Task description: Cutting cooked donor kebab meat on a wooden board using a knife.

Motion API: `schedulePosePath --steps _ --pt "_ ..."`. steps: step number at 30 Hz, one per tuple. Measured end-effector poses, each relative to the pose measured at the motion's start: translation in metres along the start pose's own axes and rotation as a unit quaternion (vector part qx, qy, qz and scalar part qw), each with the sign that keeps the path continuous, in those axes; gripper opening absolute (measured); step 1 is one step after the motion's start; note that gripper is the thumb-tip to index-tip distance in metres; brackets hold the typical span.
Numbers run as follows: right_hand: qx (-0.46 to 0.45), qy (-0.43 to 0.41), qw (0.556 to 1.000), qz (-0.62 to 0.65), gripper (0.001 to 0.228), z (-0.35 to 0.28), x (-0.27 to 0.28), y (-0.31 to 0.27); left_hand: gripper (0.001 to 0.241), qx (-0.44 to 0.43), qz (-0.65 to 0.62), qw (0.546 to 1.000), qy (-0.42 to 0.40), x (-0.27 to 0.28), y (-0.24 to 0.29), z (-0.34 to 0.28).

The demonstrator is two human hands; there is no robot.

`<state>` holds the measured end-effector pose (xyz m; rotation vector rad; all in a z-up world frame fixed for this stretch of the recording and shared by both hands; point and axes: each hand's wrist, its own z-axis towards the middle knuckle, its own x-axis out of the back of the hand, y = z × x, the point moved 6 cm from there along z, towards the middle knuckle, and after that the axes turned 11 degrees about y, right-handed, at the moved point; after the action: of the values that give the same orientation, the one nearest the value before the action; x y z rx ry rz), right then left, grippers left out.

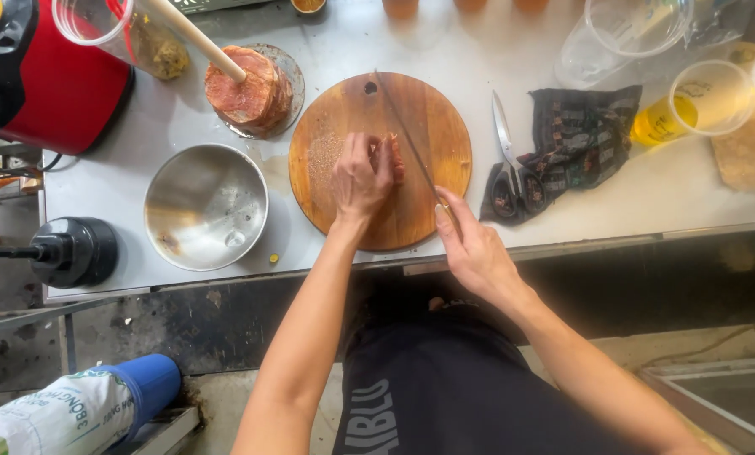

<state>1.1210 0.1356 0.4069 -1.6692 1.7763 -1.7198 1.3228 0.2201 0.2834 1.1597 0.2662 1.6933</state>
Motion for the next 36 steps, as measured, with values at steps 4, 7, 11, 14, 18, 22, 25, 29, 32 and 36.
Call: schedulePosePath --steps 4,7,11,14,18,22,25,29,32,36 --pt "-0.031 0.007 0.999 -0.015 0.053 -0.005 -0.034 0.018 0.019 -0.025 -0.009 1.000 -0.010 0.005 0.005 0.000" --pt "-0.044 0.028 0.998 -0.038 0.050 -0.013 -0.043 0.005 0.009 -0.019 -0.021 0.999 -0.027 0.012 0.014 0.006" --pt "-0.070 0.023 0.995 -0.061 0.050 -0.018 -0.054 0.001 0.011 -0.040 0.031 0.998 -0.045 0.014 0.018 0.007" --pt "-0.078 0.032 0.994 -0.072 0.050 -0.016 -0.057 0.003 0.012 -0.029 0.033 0.997 -0.069 0.011 0.016 0.007" --pt "-0.098 0.023 0.991 -0.083 0.049 -0.020 -0.053 0.000 0.013 -0.062 0.070 0.995 -0.044 0.014 0.022 0.008" --pt "-0.133 0.008 0.989 -0.055 0.047 -0.039 -0.044 0.004 0.010 -0.058 0.066 0.995 -0.049 0.014 0.023 0.010" --pt "-0.134 -0.005 0.989 -0.056 0.047 -0.024 -0.043 0.005 0.011 -0.054 0.058 0.995 -0.057 0.016 0.026 0.011" --pt "-0.077 0.000 0.997 -0.021 0.047 -0.002 -0.042 -0.006 0.011 -0.058 0.059 0.995 -0.061 0.013 0.026 0.010" --pt "-0.124 -0.024 0.992 -0.017 0.046 -0.028 -0.034 -0.002 0.011 -0.052 0.055 0.995 -0.061 0.006 0.017 0.006" --pt "-0.146 -0.042 0.988 -0.019 0.044 -0.030 -0.036 0.006 0.010 -0.035 0.041 0.996 -0.068 0.007 0.018 0.008"
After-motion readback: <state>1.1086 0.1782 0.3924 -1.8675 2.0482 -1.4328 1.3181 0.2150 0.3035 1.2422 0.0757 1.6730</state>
